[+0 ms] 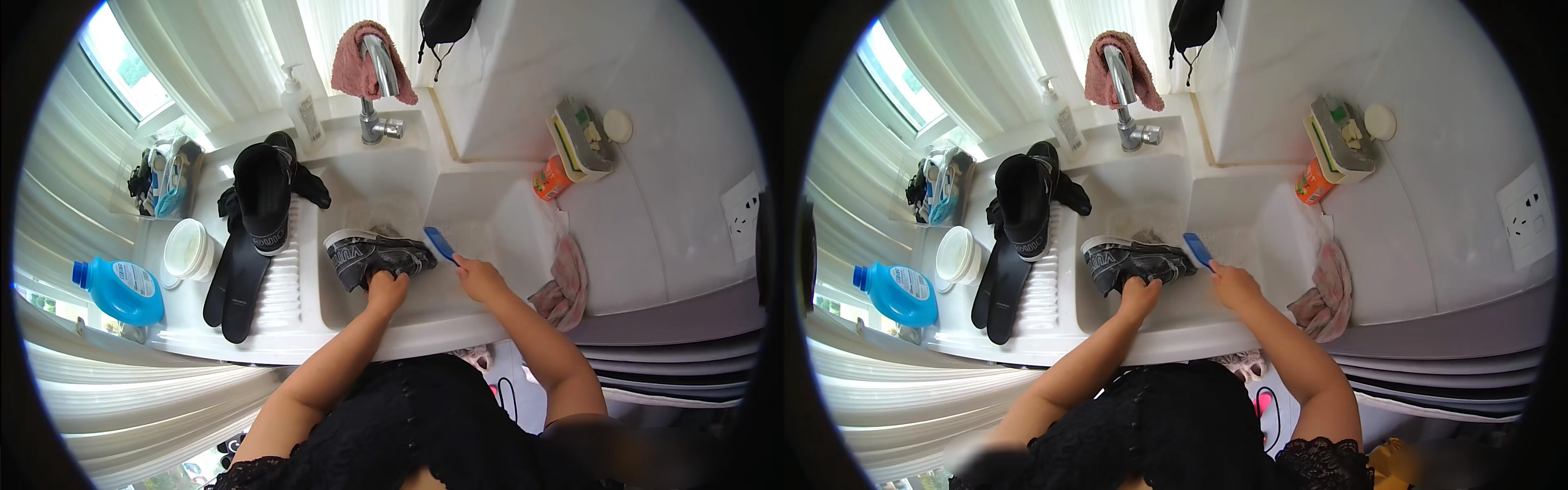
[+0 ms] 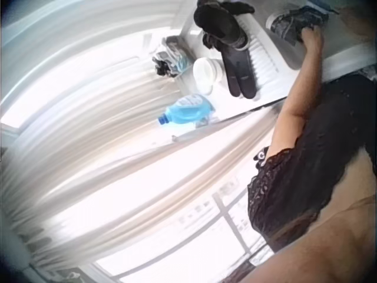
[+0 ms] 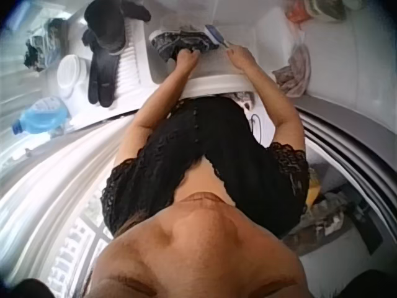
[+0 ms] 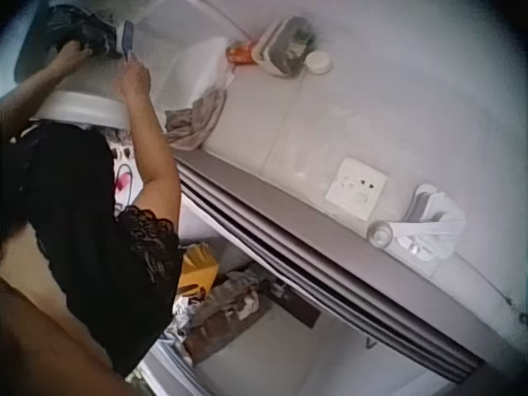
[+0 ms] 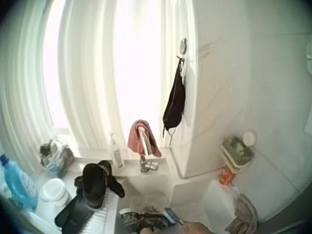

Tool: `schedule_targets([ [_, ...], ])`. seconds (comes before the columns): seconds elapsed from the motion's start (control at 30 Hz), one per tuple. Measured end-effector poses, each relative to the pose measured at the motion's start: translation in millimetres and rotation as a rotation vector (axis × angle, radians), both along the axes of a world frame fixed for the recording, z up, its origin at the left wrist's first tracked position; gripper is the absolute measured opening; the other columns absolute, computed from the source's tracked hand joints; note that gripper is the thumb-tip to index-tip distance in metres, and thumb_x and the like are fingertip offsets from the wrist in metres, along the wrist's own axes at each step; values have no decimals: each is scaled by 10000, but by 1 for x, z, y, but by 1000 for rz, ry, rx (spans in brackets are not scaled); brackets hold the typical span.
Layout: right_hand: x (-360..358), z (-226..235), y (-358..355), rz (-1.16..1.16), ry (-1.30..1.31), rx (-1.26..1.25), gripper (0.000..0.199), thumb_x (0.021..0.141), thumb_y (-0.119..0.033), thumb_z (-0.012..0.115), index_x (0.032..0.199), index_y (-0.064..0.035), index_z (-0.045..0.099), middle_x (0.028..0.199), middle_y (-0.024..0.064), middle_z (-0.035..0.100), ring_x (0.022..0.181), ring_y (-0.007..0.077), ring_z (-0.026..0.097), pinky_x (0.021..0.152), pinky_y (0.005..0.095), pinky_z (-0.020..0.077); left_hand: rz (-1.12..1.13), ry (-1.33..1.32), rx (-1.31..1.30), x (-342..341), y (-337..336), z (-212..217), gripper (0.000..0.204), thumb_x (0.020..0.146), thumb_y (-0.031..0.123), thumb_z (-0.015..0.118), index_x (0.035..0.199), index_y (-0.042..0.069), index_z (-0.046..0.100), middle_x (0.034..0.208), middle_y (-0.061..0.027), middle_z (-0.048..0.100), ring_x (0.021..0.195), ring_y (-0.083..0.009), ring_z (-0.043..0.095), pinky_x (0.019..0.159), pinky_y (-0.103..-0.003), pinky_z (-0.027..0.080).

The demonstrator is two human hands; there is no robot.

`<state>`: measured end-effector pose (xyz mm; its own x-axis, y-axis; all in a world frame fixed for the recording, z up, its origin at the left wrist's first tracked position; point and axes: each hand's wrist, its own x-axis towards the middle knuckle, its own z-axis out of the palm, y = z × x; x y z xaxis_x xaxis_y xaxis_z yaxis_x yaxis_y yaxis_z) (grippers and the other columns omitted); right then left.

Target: The person scrubs a black sneaker with a blue brush in a sink, rinses it under running water, and repeats the process on the second sneaker. The person handles the shoes one at a time and uses the brush to clean the upper and sole areas.

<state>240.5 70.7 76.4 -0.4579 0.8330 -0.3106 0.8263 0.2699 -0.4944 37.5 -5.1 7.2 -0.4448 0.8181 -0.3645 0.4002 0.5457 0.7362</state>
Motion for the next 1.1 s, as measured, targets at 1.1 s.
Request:
schedule_targets([
  [1.1,7,41,-25,36,-130,497,461,910,-266,531,1365,-280,459,649,161,602,591,363,617,571,480,506,710,-1668,360,-29,0,36,377,930,193,408,1202,-67,408,1166,-230,552,1062,-374,577,952,-510,472],
])
